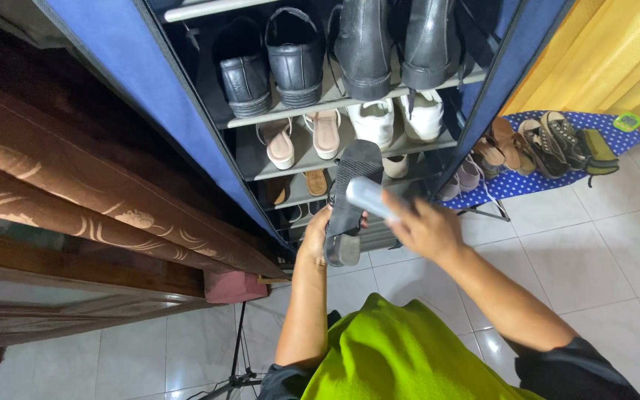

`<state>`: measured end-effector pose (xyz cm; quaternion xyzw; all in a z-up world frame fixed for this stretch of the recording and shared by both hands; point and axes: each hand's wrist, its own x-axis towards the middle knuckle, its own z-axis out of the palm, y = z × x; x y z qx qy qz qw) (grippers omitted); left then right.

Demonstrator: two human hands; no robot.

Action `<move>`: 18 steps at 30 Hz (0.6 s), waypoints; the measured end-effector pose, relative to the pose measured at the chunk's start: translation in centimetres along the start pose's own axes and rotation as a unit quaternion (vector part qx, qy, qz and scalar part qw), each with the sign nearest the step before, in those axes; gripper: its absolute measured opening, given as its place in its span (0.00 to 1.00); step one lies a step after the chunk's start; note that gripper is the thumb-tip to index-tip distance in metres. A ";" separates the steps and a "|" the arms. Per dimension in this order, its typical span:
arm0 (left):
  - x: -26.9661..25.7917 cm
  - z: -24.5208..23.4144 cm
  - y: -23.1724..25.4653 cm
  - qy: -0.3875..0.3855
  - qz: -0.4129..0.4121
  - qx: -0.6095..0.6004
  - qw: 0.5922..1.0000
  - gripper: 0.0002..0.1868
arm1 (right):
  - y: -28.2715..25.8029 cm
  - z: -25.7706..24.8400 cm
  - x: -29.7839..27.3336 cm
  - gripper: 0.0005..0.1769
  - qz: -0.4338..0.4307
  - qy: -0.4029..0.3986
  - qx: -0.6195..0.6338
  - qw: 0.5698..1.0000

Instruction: The person removes shoes from a blue shoe rack and uses a brush to clean them. They handle a black sandal and a white sneaker, brushing the soles and uppers, then return the shoes to the rack.

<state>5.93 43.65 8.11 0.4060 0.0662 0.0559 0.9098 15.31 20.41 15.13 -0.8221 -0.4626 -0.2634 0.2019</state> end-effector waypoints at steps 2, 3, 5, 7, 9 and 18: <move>0.3 0.1 0.1 -0.026 0.008 -0.037 0.999 0.24 | -0.3 -0.5 -0.1 0.39 -0.056 -0.002 0.032 0.998; 0.1 0.2 0.1 -0.051 0.010 -0.077 0.996 0.24 | -0.6 -0.8 -0.5 0.39 -0.108 -0.009 0.064 0.992; -0.9 3.3 2.0 -0.067 0.000 -0.100 0.993 0.24 | 1.3 1.6 -1.2 0.39 -0.037 0.018 0.053 0.998; -0.6 3.5 0.8 -0.084 -0.008 -0.126 0.988 0.24 | 1.7 2.6 -1.9 0.39 0.032 0.045 0.040 0.998; 1.2 0.5 -2.8 0.017 -0.007 -0.112 0.994 0.25 | 0.6 2.7 -1.8 0.39 0.051 -0.095 0.030 0.994; -1.5 1.1 -0.6 -0.019 -0.059 -0.040 0.997 0.31 | 2.6 0.7 1.2 0.38 0.087 -0.009 0.098 0.991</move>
